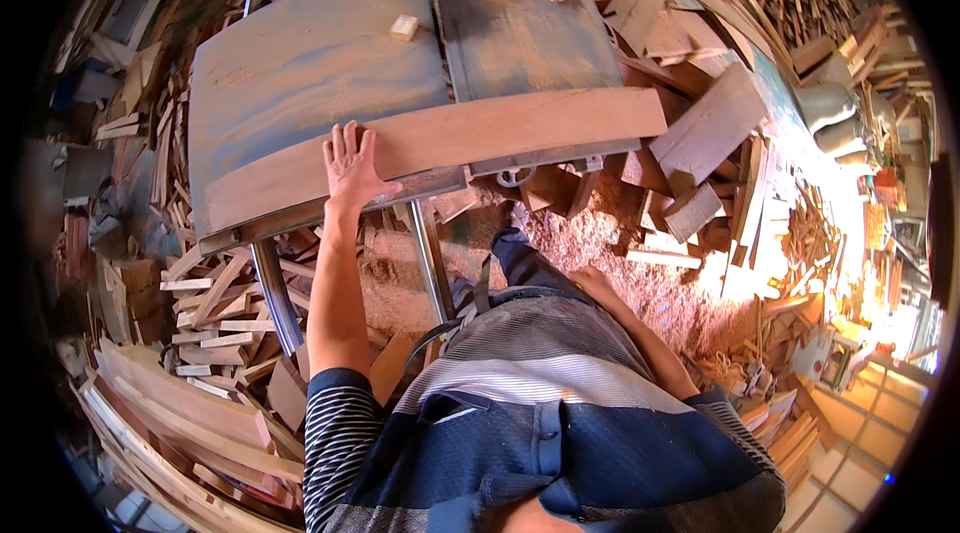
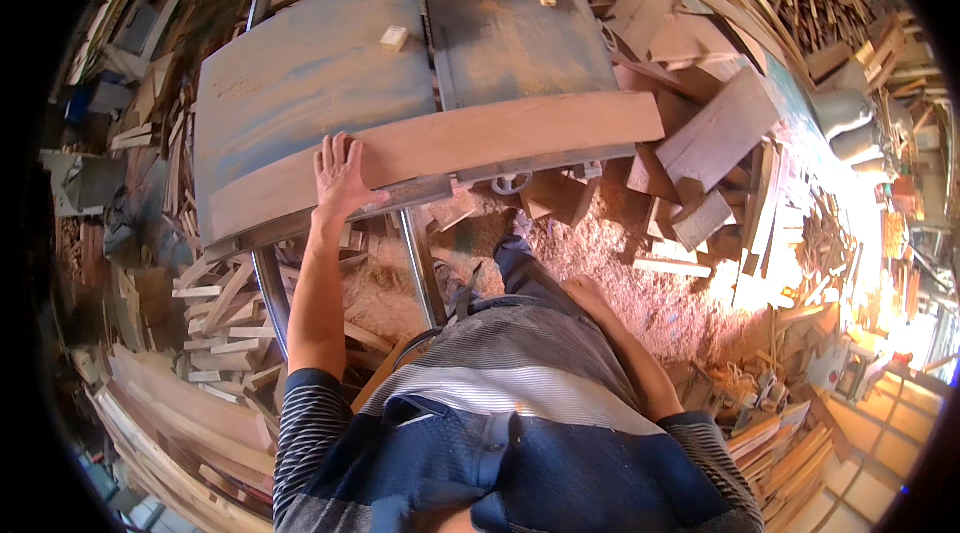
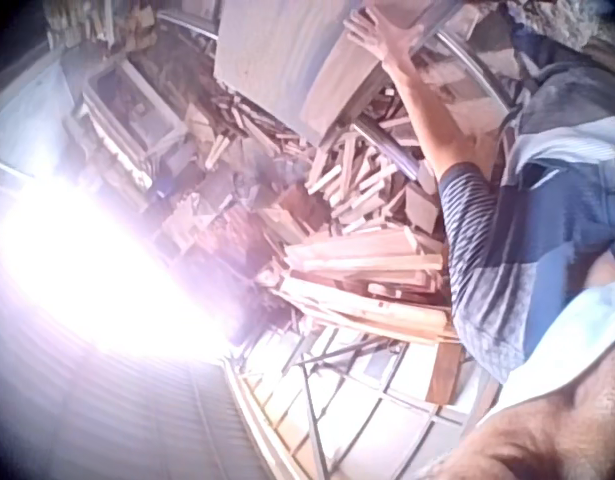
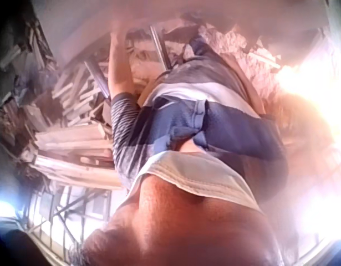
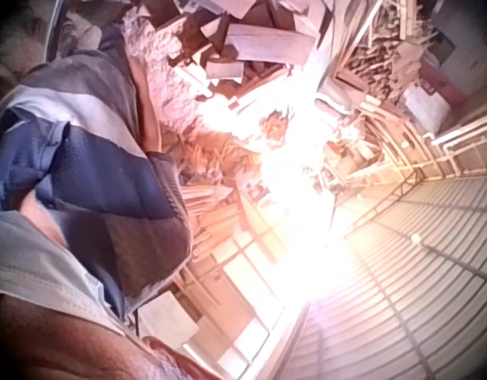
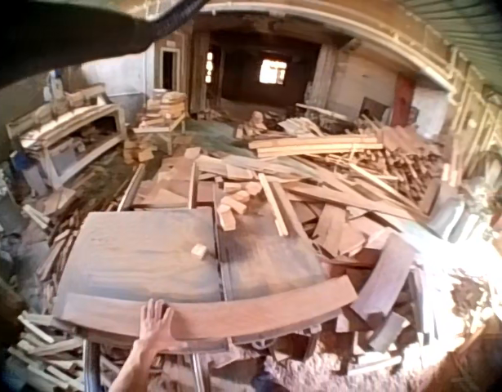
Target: The person measures wood pieces using a yellow tape measure on a workbench, sliding the tape along the length of each piece and moving them to check different sides.
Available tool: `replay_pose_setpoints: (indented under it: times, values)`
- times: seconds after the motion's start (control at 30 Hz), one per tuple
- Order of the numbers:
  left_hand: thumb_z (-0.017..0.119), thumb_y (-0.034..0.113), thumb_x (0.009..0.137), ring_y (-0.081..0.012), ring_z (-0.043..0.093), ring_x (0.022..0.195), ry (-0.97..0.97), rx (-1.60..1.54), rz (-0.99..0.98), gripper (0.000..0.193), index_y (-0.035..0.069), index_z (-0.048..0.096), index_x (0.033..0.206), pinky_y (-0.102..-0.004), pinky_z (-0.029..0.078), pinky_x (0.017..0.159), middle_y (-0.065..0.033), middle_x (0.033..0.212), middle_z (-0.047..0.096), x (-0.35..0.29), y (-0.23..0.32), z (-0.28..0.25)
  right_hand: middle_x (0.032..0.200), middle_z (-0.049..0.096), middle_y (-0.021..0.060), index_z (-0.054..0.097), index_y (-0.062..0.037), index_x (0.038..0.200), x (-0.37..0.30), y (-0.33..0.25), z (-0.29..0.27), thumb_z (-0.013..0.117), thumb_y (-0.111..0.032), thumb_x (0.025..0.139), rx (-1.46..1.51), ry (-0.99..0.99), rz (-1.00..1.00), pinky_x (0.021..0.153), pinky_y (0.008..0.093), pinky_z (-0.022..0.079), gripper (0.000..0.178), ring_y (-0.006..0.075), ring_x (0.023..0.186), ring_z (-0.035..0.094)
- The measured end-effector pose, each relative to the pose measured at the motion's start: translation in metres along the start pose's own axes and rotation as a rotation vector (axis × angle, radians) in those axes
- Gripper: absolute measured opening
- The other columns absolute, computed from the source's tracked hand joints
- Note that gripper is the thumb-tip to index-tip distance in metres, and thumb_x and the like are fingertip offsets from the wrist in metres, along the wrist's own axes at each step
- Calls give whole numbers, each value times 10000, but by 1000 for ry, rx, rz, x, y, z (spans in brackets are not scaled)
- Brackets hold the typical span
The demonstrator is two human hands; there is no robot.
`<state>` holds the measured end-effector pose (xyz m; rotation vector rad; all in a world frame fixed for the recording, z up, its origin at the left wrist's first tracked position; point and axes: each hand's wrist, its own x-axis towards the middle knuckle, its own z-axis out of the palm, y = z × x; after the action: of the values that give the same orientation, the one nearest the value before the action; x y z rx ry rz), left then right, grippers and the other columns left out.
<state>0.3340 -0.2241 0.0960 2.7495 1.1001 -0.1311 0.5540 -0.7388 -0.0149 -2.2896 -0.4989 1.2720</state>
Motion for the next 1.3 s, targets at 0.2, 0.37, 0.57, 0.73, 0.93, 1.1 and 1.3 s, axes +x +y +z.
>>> replay_pose_setpoints:
  times: [0.2,0.37,0.57,0.73,0.93,1.1,1.3]
  values:
    - [964,469,543,-454,206,1517,-6,5,21,1112,84,464,1458,-573,200,1218,-202,1585,323,-2,-1,0,892,712,181,722,-27,955,16,17,2,663,-534,828,-107,3,104,744,439,516,526,296,814,665]
    - [969,456,543,-460,215,1513,4,19,28,1125,75,455,1468,-572,215,1213,-203,1590,306,-1,-3,5,960,712,161,734,-21,973,0,-14,-2,660,-476,862,-69,-16,208,788,400,510,475,262,876,659]
    - [970,437,561,-468,191,1525,-15,-7,29,1118,67,445,1476,-573,203,1226,-212,1610,274,2,4,1,1027,703,198,705,0,1046,10,14,-4,696,-470,825,-104,-34,160,744,420,536,520,277,870,672]
    - [910,354,717,-442,174,1547,-2,194,-130,981,42,418,1507,-571,183,1260,-263,1637,229,-15,43,-8,1228,614,242,485,52,1390,1,-76,-25,762,-287,849,101,21,232,694,334,602,696,257,900,682]
    - [663,195,1002,-160,671,821,-508,-1126,129,191,13,676,1060,-283,547,715,-100,928,722,-65,179,16,1251,621,197,508,0,1410,-18,-189,-51,741,-395,889,689,-331,-113,905,347,572,695,266,1091,653]
    - [605,258,1062,-120,669,823,-820,-1751,-225,267,1,677,1082,-272,557,747,-40,920,697,-91,208,36,1216,640,101,543,-16,1360,-21,-208,-53,642,-233,954,461,-408,-284,976,307,484,470,167,1106,609]
    - [645,253,1043,-139,690,888,-939,-1680,-280,321,-34,674,1183,-296,589,840,-70,1015,704,-102,203,52,1150,641,80,576,-25,1304,-24,-193,-48,612,-221,956,363,-397,-321,959,307,476,401,160,1078,592]
